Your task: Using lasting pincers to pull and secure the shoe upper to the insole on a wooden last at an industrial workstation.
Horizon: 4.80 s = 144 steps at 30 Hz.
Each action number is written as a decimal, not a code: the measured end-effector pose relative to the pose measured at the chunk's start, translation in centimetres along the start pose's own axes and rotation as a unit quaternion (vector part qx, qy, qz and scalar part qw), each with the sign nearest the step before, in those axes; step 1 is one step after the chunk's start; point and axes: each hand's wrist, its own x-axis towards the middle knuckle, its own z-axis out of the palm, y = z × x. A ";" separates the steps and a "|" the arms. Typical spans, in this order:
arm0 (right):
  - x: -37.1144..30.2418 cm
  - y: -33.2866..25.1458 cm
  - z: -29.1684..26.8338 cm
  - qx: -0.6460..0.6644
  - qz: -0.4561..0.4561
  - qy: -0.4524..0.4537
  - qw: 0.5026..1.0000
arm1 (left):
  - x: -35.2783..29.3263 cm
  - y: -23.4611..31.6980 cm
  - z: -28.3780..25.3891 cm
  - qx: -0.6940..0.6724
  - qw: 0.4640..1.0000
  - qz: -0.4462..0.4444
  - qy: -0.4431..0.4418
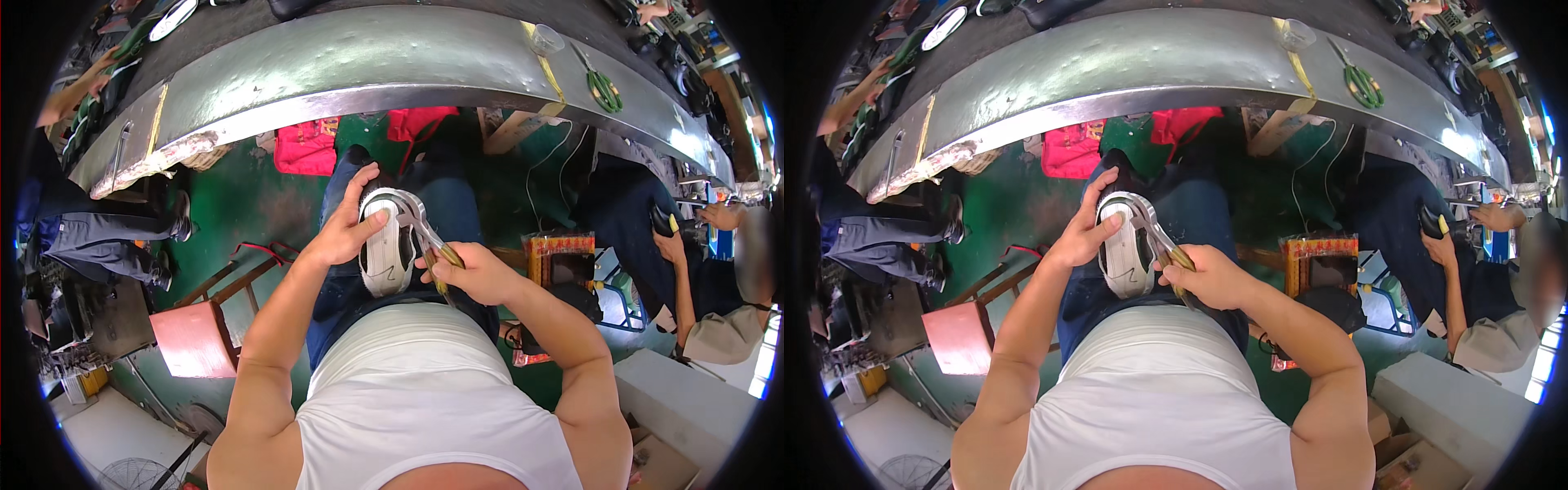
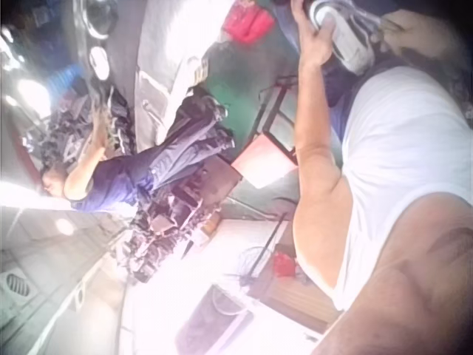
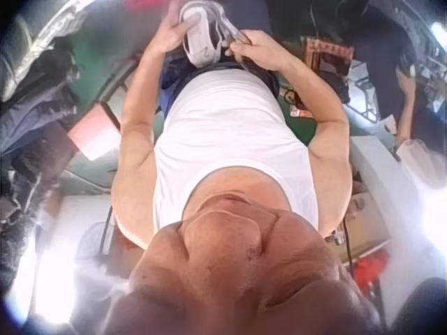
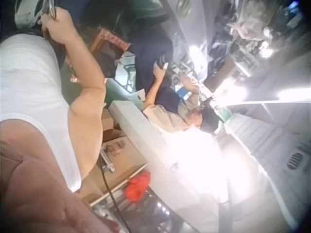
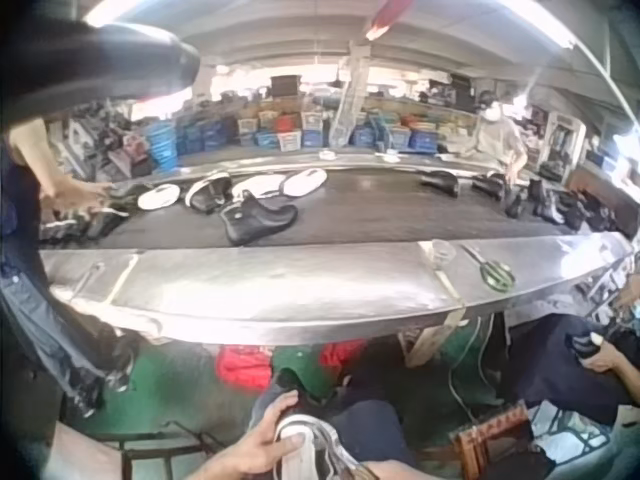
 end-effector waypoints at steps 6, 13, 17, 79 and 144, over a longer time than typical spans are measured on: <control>1.4 -3.2 -1.8 0.032 0.079 -0.055 0.995 | -0.1 -1.1 -0.7 0.035 0.999 0.004 0.009; 2.9 -3.0 -2.6 -0.044 0.097 -0.063 0.992 | 0.1 -1.4 -0.2 0.067 0.996 0.001 0.052; 4.3 3.6 -1.5 -0.140 -0.011 0.060 0.988 | 0.1 -2.4 0.3 0.032 0.996 0.008 0.078; -3.4 8.9 -5.9 0.083 -0.003 0.253 0.964 | 12.5 1.0 3.9 0.068 0.984 -0.148 -0.068; 6.0 6.7 -17.0 -0.519 -0.222 -0.054 0.823 | 3.0 -8.7 5.8 0.028 0.983 -0.149 -0.105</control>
